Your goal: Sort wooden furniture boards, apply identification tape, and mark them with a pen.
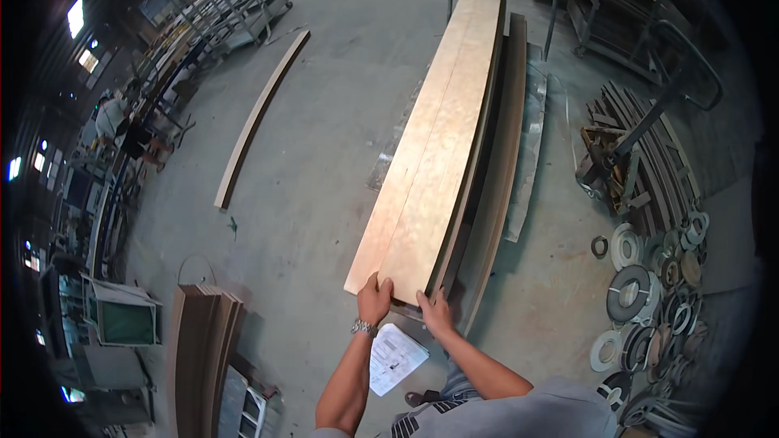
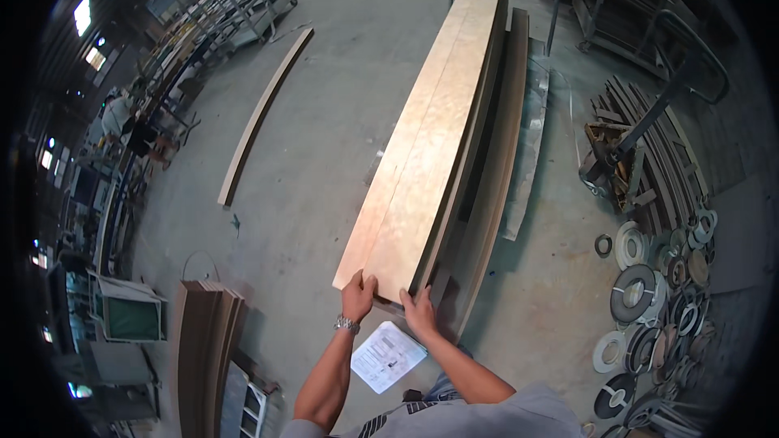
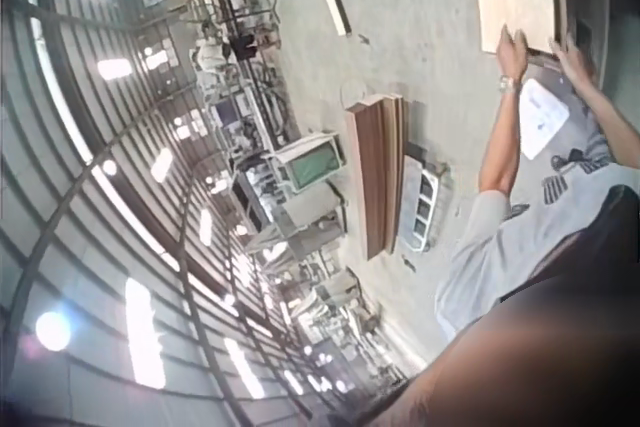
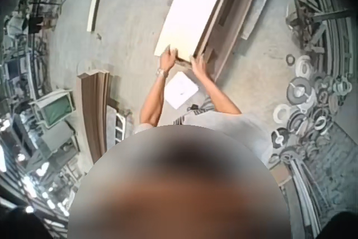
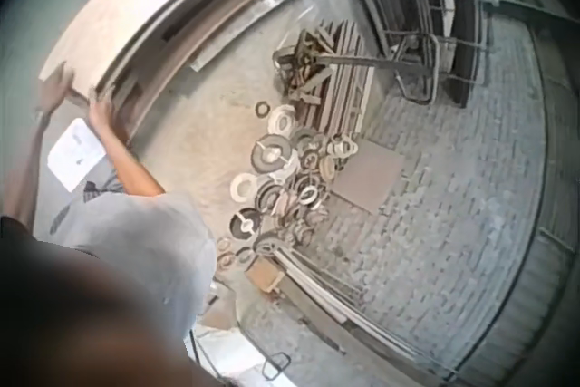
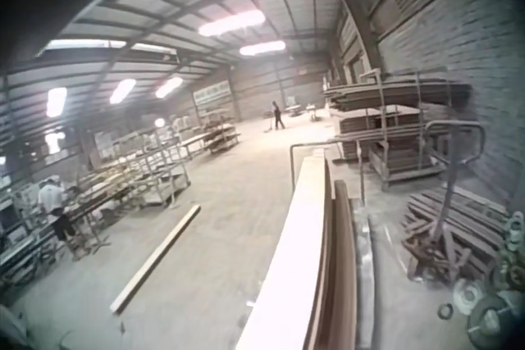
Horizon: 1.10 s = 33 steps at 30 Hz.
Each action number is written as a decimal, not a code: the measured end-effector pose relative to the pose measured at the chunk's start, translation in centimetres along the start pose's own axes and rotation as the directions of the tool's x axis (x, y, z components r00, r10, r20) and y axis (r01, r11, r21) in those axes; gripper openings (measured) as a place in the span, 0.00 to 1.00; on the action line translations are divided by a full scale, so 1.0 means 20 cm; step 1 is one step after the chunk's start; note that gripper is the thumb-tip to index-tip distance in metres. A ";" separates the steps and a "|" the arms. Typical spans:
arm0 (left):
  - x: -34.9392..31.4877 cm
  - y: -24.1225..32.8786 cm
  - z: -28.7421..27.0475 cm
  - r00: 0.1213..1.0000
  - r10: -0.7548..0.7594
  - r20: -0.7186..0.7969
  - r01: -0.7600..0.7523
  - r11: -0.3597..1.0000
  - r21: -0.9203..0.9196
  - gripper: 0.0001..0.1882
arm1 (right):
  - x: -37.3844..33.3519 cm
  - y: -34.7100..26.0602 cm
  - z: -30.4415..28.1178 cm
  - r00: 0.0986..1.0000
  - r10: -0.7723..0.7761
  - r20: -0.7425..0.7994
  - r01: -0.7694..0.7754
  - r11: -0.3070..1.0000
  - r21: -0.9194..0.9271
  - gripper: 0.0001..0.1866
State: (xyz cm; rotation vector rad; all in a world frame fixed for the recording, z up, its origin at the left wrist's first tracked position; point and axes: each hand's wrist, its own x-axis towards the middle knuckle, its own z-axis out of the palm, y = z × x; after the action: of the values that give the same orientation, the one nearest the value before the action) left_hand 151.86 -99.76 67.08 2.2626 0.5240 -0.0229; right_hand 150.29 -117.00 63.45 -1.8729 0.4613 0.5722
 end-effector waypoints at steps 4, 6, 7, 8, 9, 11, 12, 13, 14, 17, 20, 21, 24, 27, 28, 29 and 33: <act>-0.07 -0.13 -0.03 0.987 0.146 0.065 -0.150 0.986 0.072 0.20 | -0.03 -0.05 0.05 0.995 -0.099 -0.023 0.098 0.994 -0.038 0.36; -0.11 -0.22 -0.07 0.994 0.107 0.017 -0.107 0.994 0.030 0.18 | -0.05 0.01 0.12 0.991 -0.132 -0.038 0.134 0.989 0.064 0.35; -0.17 -0.21 -0.09 0.998 0.062 -0.008 -0.063 0.996 -0.069 0.18 | -0.12 -0.04 0.11 0.995 -0.097 0.013 0.095 0.989 0.114 0.35; -0.21 -0.25 -0.11 1.000 -0.018 -0.009 0.018 1.000 0.003 0.19 | -0.13 -0.08 0.09 0.993 -0.116 0.021 0.118 0.982 -0.146 0.35; -0.30 -0.32 -0.13 0.997 0.074 -0.036 -0.075 0.997 -0.018 0.21 | -0.17 -0.08 0.09 0.974 -0.223 0.038 0.226 0.958 -0.175 0.36; -0.50 -0.14 -0.16 0.997 0.071 0.027 -0.066 0.985 -0.159 0.22 | -0.01 0.09 -0.16 0.933 -0.359 -0.025 0.344 0.909 -0.235 0.32; -0.65 -0.24 -0.24 0.995 0.103 -0.016 -0.104 0.976 -0.193 0.22 | -0.08 0.07 -0.17 0.936 -0.350 -0.032 0.328 0.902 -0.280 0.29; -0.81 -0.33 -0.28 0.987 0.154 -0.045 -0.160 0.961 -0.225 0.22 | -0.19 0.07 -0.14 0.907 -0.419 -0.045 0.410 0.902 -0.136 0.28; -1.00 -0.56 -0.33 0.982 0.151 -0.116 -0.179 0.940 -0.290 0.21 | -0.31 0.06 -0.08 0.895 -0.446 -0.016 0.421 0.856 -0.298 0.26; -1.72 -1.37 -0.44 0.978 -0.200 -0.064 0.177 0.949 -0.260 0.18 | -0.60 0.27 0.15 0.880 -0.446 0.160 0.474 0.810 -0.346 0.27; -2.51 -1.82 -0.58 0.800 -0.578 -0.161 0.532 0.808 -0.255 0.19 | -0.92 0.55 0.28 0.864 -0.411 0.292 0.495 0.800 -0.340 0.24; -2.96 -2.10 -0.62 0.666 -0.711 -0.225 0.626 0.697 -0.350 0.20 | -1.16 0.59 0.45 0.842 -0.332 0.425 0.506 0.761 -0.407 0.24; -3.72 -2.44 -0.63 0.228 -0.973 -0.047 0.449 0.147 -0.881 0.17 | -1.45 0.89 0.65 0.692 -0.156 0.705 0.715 0.284 -0.639 0.26; -4.21 -2.52 -0.65 0.008 -1.000 0.015 0.268 -0.012 -0.963 0.19 | -1.70 0.97 0.78 0.699 -0.200 0.687 0.674 0.504 -0.539 0.25; -4.35 -2.55 -0.68 -0.048 -0.998 -0.035 0.236 0.023 -0.971 0.19 | -1.77 0.94 0.90 0.632 -0.206 0.747 0.719 0.513 -0.468 0.25; -4.50 -2.59 -0.72 -0.092 -0.993 -0.080 0.230 0.057 -0.972 0.18 | -1.88 0.90 1.04 0.596 -0.064 0.801 0.712 0.504 -0.489 0.24; -4.67 -2.63 -0.68 -0.147 -0.989 -0.018 -0.095 0.032 -0.995 0.15 | -2.18 0.88 1.52 0.300 0.220 0.928 0.833 0.413 -0.367 0.22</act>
State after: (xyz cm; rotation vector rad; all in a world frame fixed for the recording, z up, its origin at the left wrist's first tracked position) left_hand 44.59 -92.56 56.06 0.2587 1.8800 0.9732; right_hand 100.01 -92.73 66.28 -1.9882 -1.3694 1.5948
